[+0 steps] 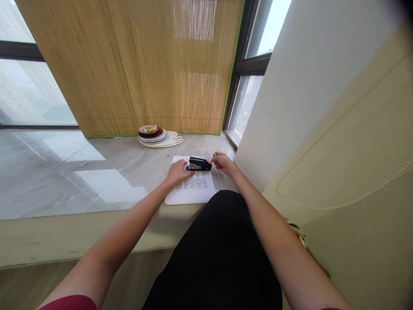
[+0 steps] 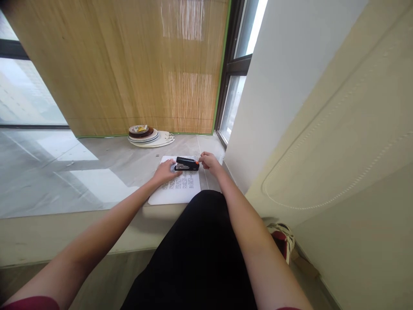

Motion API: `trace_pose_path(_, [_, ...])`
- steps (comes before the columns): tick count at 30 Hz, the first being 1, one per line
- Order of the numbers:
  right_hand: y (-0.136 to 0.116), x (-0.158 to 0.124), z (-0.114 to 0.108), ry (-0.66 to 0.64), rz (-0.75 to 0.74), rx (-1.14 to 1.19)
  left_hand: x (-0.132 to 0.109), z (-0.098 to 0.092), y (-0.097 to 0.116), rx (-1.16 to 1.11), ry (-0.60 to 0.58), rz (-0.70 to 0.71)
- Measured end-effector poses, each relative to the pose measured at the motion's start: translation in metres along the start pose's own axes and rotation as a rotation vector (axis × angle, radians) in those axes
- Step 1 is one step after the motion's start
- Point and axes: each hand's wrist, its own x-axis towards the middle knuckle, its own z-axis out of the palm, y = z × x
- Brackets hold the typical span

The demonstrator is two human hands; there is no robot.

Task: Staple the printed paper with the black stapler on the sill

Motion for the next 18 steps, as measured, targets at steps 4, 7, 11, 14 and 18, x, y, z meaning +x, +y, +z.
trace_pose_path(4, [-0.002,0.001,0.002,0.001,0.016,-0.053,0.000,-0.003,0.001,0.007,-0.017,0.009])
trace_pose_path(7, [-0.005,0.004,0.006,0.011,0.027,-0.097,-0.001,-0.005,0.001,-0.009,-0.021,-0.010])
trace_pose_path(11, [-0.008,0.007,0.012,0.039,0.013,-0.162,-0.002,-0.008,0.002,-0.129,0.032,-0.129])
trace_pose_path(14, [-0.006,0.007,0.011,0.077,-0.028,-0.190,-0.003,-0.010,0.002,-0.188,0.052,-0.163])
trace_pose_path(18, [-0.001,0.009,0.007,0.203,-0.359,-0.282,-0.003,-0.011,0.003,-0.184,0.033,-0.183])
